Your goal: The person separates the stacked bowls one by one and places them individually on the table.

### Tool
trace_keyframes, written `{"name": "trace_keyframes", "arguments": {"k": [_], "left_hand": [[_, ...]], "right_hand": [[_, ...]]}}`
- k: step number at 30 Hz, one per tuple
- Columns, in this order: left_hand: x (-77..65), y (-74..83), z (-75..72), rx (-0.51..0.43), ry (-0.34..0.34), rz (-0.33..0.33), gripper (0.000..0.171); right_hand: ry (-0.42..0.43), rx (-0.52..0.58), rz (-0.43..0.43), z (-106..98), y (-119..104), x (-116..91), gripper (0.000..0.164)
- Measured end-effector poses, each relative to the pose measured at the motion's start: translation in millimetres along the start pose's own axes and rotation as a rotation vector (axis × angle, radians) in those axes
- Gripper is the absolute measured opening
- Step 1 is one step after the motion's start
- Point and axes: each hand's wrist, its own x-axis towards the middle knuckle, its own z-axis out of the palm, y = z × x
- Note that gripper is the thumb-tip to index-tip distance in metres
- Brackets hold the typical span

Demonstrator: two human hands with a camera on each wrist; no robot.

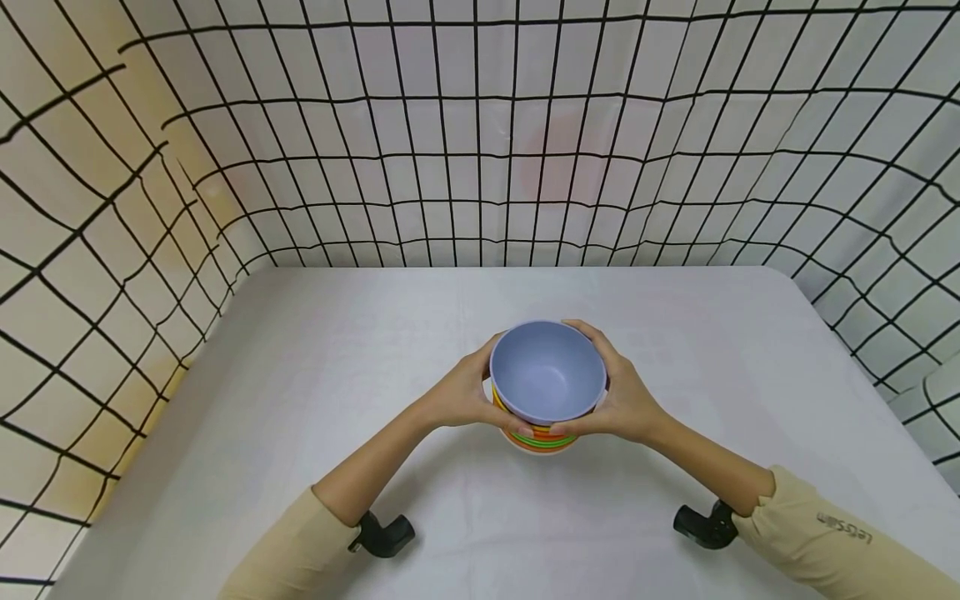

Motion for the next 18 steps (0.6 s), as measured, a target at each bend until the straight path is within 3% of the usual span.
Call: {"name": "trace_keyframes", "arguments": {"k": [8, 18], "left_hand": [[-2.2, 24.4, -2.2, 0.007, -0.011, -0.004, 0.098], [-2.3, 22.7, -3.4, 0.01, -0.019, 0.005, 0.101]], "right_hand": [[0.008, 0.016, -0.021, -3.1, -4.4, 3.0, 0.114], [0.018, 0.019, -0.044, -13.8, -16.5, 14.0, 0.115]]}}
